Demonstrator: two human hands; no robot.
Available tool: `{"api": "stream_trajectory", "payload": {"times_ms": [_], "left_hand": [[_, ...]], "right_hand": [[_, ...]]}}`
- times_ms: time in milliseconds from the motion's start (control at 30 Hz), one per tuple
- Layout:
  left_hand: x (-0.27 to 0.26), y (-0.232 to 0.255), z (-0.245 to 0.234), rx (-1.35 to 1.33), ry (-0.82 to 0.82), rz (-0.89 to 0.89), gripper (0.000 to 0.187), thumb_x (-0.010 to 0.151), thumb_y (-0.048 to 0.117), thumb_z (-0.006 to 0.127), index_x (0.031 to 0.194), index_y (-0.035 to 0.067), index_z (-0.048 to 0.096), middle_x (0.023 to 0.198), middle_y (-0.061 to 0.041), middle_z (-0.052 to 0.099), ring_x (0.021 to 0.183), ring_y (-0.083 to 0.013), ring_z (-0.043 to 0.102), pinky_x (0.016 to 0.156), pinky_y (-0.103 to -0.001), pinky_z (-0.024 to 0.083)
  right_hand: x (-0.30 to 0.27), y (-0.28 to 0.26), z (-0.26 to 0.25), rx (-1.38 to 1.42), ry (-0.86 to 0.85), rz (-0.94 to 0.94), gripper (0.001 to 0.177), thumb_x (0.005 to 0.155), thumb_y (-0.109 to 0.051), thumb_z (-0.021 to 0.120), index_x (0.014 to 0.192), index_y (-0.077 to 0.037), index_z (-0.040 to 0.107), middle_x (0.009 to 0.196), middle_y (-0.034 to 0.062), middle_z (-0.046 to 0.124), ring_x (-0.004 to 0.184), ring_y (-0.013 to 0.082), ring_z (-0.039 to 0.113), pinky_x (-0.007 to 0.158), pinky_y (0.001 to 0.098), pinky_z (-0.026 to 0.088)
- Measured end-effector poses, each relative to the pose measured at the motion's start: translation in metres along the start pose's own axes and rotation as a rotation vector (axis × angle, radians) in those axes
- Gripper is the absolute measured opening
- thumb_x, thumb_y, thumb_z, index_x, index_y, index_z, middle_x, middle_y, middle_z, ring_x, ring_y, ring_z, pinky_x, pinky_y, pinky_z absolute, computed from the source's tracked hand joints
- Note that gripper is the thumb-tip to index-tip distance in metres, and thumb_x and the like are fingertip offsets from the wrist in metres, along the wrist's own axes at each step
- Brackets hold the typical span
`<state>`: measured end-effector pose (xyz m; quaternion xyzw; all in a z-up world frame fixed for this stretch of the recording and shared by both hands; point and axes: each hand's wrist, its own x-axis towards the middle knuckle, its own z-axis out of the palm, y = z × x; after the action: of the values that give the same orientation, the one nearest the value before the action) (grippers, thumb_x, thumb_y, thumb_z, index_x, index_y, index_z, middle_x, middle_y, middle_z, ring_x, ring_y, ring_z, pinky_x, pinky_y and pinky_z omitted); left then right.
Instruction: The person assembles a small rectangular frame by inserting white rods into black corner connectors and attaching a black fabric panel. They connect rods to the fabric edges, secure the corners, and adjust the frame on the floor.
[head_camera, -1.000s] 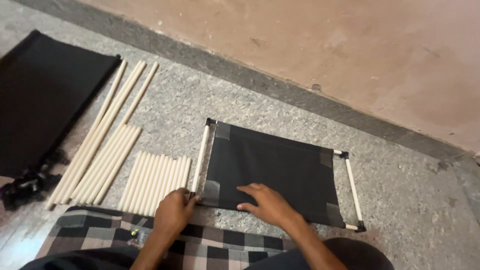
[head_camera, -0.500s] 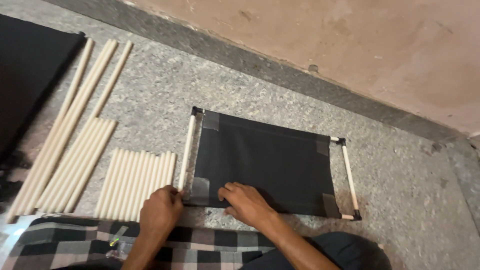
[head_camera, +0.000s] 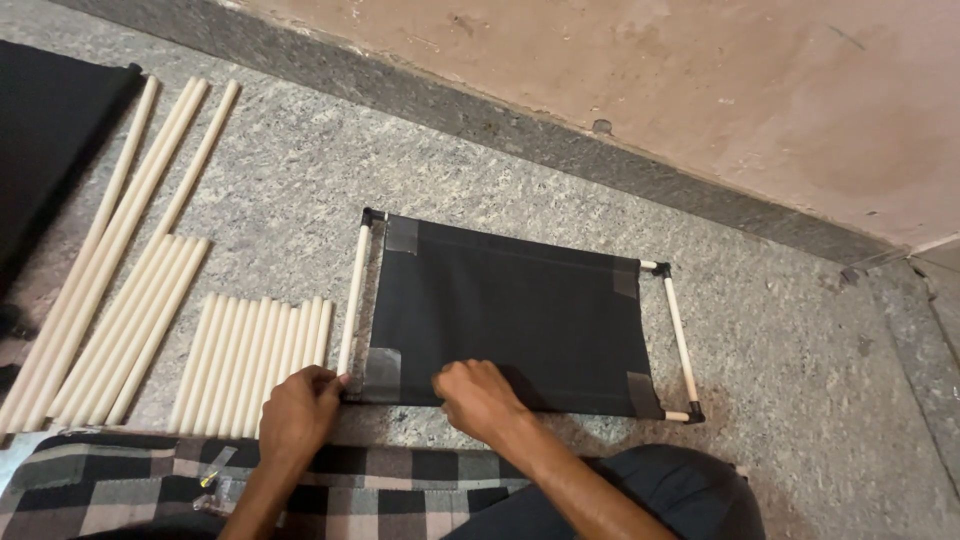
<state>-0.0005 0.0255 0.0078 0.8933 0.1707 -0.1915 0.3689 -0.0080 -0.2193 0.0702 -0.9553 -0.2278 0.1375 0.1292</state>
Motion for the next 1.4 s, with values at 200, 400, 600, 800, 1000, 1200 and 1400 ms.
{"api": "stream_trajectory", "payload": {"times_ms": [200, 400, 600, 800, 1000, 1200, 1400], "left_hand": [[0.014, -0.011, 0.010, -0.119, -0.093, -0.085, 0.044, 0.089, 0.047, 0.073, 0.112, 0.011, 0.080, 0.100, -0.008, 0.082, 0.085, -0.0234, 0.079, 0.084, -0.039, 0.060], [0.015, -0.015, 0.017, -0.209, -0.132, -0.068, 0.043, 0.090, 0.045, 0.072, 0.111, 0.007, 0.079, 0.094, -0.010, 0.083, 0.075, -0.0226, 0.079, 0.078, -0.038, 0.062], [0.010, -0.011, 0.011, -0.119, 0.029, 0.002, 0.041, 0.092, 0.044, 0.070, 0.112, 0.010, 0.079, 0.102, -0.011, 0.080, 0.094, -0.0276, 0.077, 0.087, -0.041, 0.059], [0.002, -0.001, 0.001, -0.085, 0.026, -0.036, 0.041, 0.093, 0.046, 0.068, 0.114, 0.012, 0.078, 0.105, -0.011, 0.079, 0.098, -0.0306, 0.076, 0.089, -0.044, 0.058], [0.000, 0.000, -0.002, -0.174, -0.012, -0.039, 0.039, 0.095, 0.040, 0.069, 0.115, 0.007, 0.076, 0.093, -0.016, 0.081, 0.081, -0.0281, 0.079, 0.080, -0.042, 0.060], [0.006, -0.003, 0.006, -0.377, -0.085, -0.073, 0.037, 0.093, 0.031, 0.071, 0.114, 0.001, 0.073, 0.087, -0.015, 0.080, 0.065, -0.0219, 0.078, 0.061, -0.037, 0.065], [0.001, -0.005, 0.005, -0.192, 0.036, 0.056, 0.036, 0.093, 0.034, 0.071, 0.110, 0.004, 0.077, 0.095, -0.016, 0.080, 0.085, -0.0317, 0.077, 0.079, -0.041, 0.059]], "right_hand": [[0.001, 0.004, -0.003, 0.018, -0.027, 0.050, 0.012, 0.071, 0.000, 0.079, 0.082, -0.002, 0.077, 0.089, 0.0204, 0.074, 0.086, 0.0376, 0.074, 0.078, 0.0476, 0.058], [0.000, 0.006, -0.007, 0.063, -0.026, 0.092, 0.014, 0.069, -0.002, 0.081, 0.083, -0.004, 0.077, 0.089, 0.0169, 0.076, 0.088, 0.0351, 0.074, 0.081, 0.0451, 0.058], [-0.001, 0.020, -0.010, 0.042, -0.080, 0.169, 0.023, 0.064, -0.001, 0.086, 0.084, -0.003, 0.074, 0.093, 0.0152, 0.075, 0.091, 0.0333, 0.073, 0.083, 0.0432, 0.058], [-0.001, 0.028, 0.010, -0.066, -0.035, 0.208, 0.021, 0.068, 0.009, 0.075, 0.084, -0.004, 0.076, 0.093, 0.0189, 0.075, 0.092, 0.0356, 0.073, 0.084, 0.0444, 0.058], [-0.007, 0.033, 0.018, -0.142, -0.047, 0.271, 0.019, 0.071, 0.014, 0.067, 0.080, -0.001, 0.075, 0.092, 0.0224, 0.073, 0.091, 0.0380, 0.073, 0.081, 0.0454, 0.060], [-0.010, 0.031, 0.012, -0.152, -0.093, 0.314, 0.017, 0.071, 0.014, 0.068, 0.080, 0.000, 0.075, 0.094, 0.0244, 0.073, 0.092, 0.0386, 0.073, 0.083, 0.0454, 0.060], [-0.014, 0.027, -0.012, -0.011, -0.139, 0.266, 0.021, 0.067, -0.002, 0.084, 0.086, -0.001, 0.076, 0.090, 0.0175, 0.075, 0.089, 0.0339, 0.074, 0.080, 0.0426, 0.059]]}}
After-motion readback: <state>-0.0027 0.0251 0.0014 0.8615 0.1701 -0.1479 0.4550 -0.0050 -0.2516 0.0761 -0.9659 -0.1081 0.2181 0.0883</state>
